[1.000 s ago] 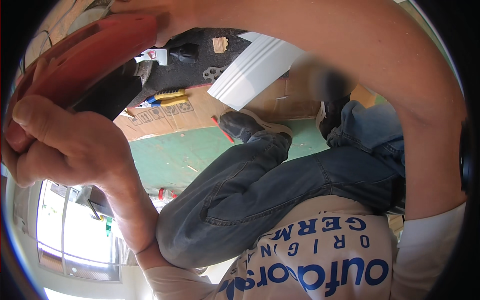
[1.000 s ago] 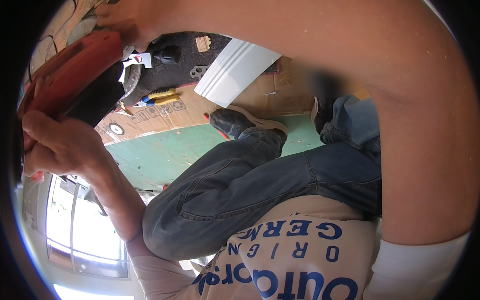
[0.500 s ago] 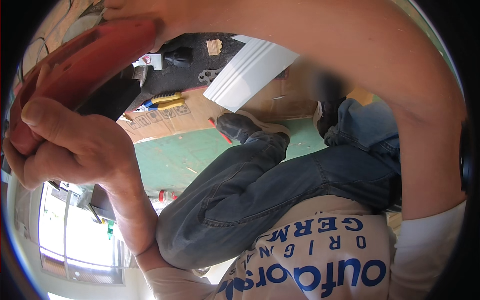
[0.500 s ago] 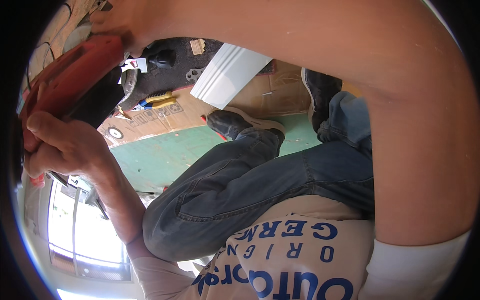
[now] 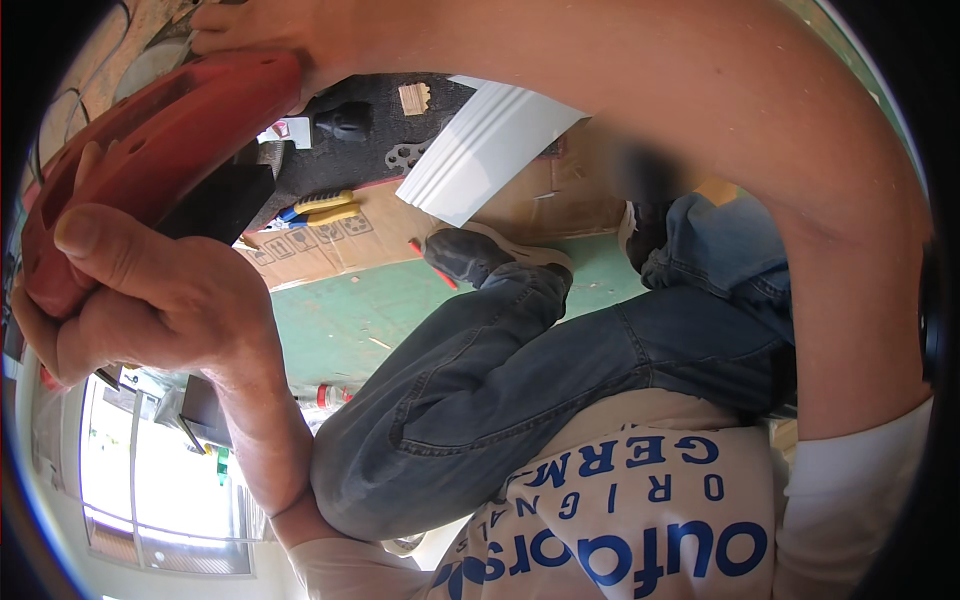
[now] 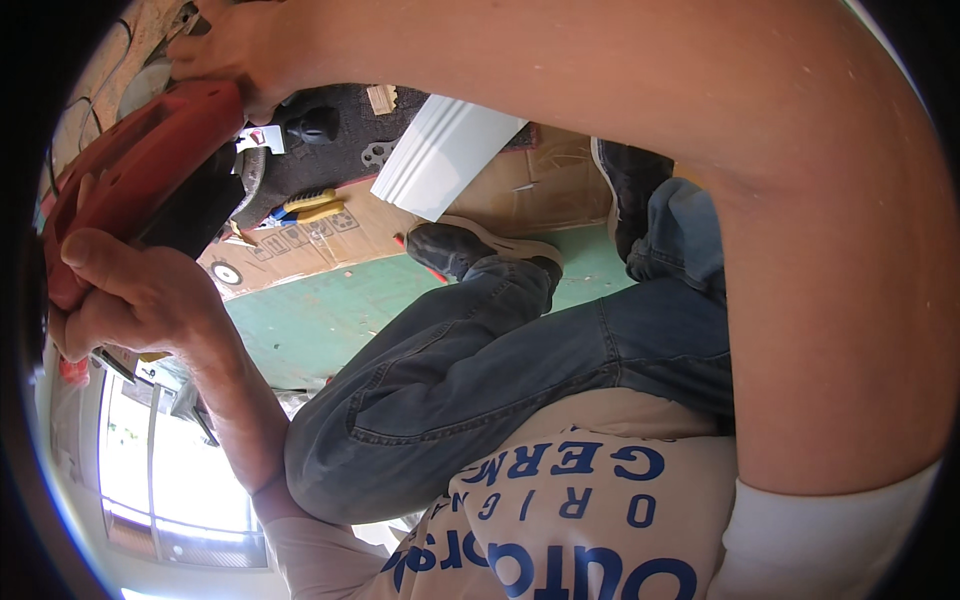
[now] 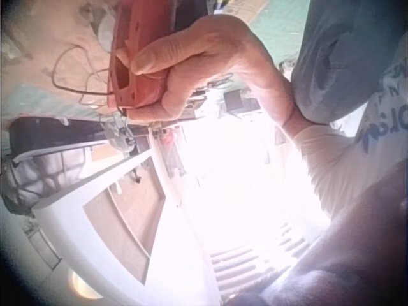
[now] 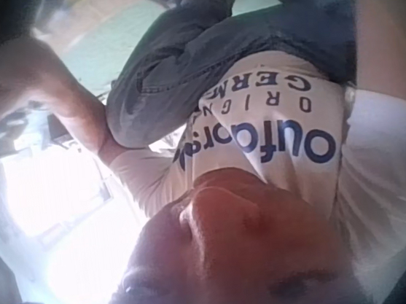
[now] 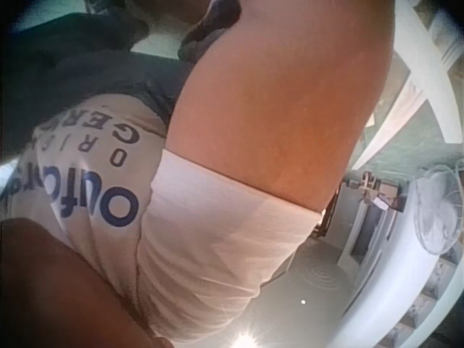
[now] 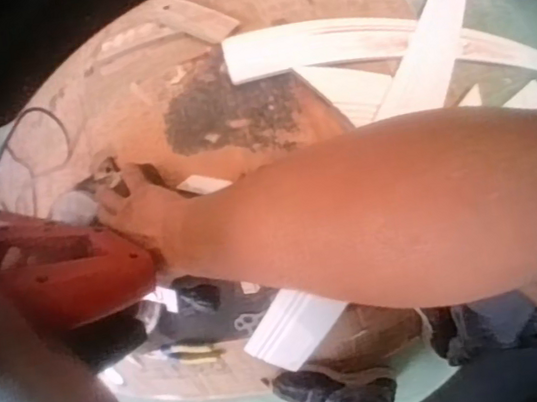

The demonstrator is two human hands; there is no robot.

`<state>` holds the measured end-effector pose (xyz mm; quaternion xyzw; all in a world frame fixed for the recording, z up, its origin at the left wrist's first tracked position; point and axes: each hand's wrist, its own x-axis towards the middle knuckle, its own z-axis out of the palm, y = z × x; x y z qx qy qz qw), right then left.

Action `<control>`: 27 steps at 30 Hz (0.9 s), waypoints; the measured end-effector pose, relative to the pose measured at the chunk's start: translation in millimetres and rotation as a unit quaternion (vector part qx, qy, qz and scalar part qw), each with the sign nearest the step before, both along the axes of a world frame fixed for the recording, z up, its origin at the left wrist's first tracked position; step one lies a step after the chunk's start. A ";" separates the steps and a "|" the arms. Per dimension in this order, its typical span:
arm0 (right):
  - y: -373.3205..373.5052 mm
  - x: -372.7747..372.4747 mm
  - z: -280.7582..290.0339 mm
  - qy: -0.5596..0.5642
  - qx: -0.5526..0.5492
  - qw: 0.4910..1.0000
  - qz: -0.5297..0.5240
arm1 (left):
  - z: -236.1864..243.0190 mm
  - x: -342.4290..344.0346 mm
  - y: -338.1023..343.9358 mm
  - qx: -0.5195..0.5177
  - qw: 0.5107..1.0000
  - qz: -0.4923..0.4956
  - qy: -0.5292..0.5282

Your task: Measuring, cutting with a miter saw, and fitting decorative molding at a corner junction.

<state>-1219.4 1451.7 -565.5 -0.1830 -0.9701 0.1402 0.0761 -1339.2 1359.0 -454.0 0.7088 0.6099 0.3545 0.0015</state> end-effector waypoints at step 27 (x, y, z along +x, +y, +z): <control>4.2 -11.9 -13.9 -0.031 0.014 0.999 0.014 | -1.6 -20.8 7.0 0.044 0.998 0.042 -0.033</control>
